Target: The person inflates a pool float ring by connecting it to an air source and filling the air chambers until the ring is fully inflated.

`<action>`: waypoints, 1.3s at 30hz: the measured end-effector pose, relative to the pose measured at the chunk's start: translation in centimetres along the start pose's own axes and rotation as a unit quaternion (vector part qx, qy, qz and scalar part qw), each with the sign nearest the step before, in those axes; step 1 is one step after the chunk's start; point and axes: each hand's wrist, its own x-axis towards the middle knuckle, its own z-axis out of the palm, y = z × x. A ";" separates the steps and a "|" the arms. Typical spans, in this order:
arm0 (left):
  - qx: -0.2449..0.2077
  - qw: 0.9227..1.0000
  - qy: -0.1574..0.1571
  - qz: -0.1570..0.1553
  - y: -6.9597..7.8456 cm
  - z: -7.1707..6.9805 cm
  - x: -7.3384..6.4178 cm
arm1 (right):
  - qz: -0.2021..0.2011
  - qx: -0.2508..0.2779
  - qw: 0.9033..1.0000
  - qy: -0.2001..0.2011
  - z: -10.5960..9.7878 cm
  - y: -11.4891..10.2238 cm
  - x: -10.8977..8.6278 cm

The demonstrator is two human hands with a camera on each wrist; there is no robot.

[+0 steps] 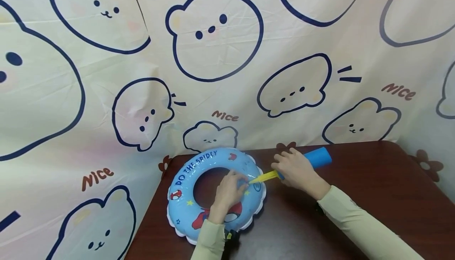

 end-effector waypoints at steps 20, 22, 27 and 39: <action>-0.010 1.000 -0.009 -0.011 0.1 -0.4 -0.1 | 0.124 0.288 0.943 -0.108 1.5 5.5 -4.2; -0.010 1.000 -0.009 -0.008 0.1 -0.5 0.0 | 0.130 0.333 0.926 -0.119 1.7 6.8 -5.2; -0.008 1.000 -0.007 -0.007 0.1 -0.7 0.2 | 0.153 0.393 0.898 -0.127 2.1 10.0 -7.7; -0.010 1.000 0.002 -0.015 0.2 -0.9 0.1 | 0.277 0.335 0.885 -0.167 2.2 16.2 -13.0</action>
